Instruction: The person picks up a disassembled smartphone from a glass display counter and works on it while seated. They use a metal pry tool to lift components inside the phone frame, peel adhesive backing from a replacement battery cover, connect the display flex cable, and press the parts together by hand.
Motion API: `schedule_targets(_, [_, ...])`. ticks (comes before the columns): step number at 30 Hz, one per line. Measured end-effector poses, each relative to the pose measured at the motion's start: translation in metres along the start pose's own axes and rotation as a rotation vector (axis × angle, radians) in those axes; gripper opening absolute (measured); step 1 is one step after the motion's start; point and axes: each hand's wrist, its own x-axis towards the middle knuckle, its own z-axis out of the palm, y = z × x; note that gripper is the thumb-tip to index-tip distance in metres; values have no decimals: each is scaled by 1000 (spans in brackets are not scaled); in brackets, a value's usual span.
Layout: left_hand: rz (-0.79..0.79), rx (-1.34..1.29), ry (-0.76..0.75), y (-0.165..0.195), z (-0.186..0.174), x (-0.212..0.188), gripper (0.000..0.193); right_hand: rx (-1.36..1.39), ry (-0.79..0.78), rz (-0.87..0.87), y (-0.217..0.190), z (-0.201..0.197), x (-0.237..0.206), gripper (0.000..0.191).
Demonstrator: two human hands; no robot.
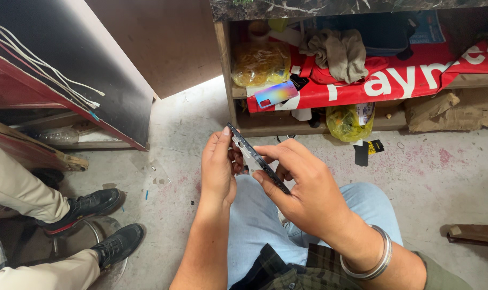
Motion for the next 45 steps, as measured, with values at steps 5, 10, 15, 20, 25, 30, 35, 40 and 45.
schedule_targets(5, [-9,-2,-1,1,0,-1,26,-41,-2,-12,2,1,-2,40])
schedule_targets(10, [17,-35,1,3,1,-1,24,-83,7,-15,12,6,-8,43])
schedule_targets(15, [79,-75,24,3,4,3,21,-106,38,-124,32,17,-19,56])
schedule_targets(20, [44,-100,-79,7,8,0,30,-150,70,-130,53,27,-28,59])
schedule_targets(25, [-12,-248,-238,21,17,-10,37,-162,121,-155,68,32,-33,60])
schedule_targets(30, [-41,-346,-383,32,24,-17,43,-63,127,-182,75,32,-34,63])
schedule_targets(35, [13,-308,-407,31,22,-15,51,78,-43,-140,72,24,-32,69])
schedule_targets(40, [74,-221,-355,27,19,-13,60,318,-160,-12,75,17,-43,62])
schedule_targets(45, [122,-124,-388,20,18,-15,64,951,-9,405,97,39,-45,46])
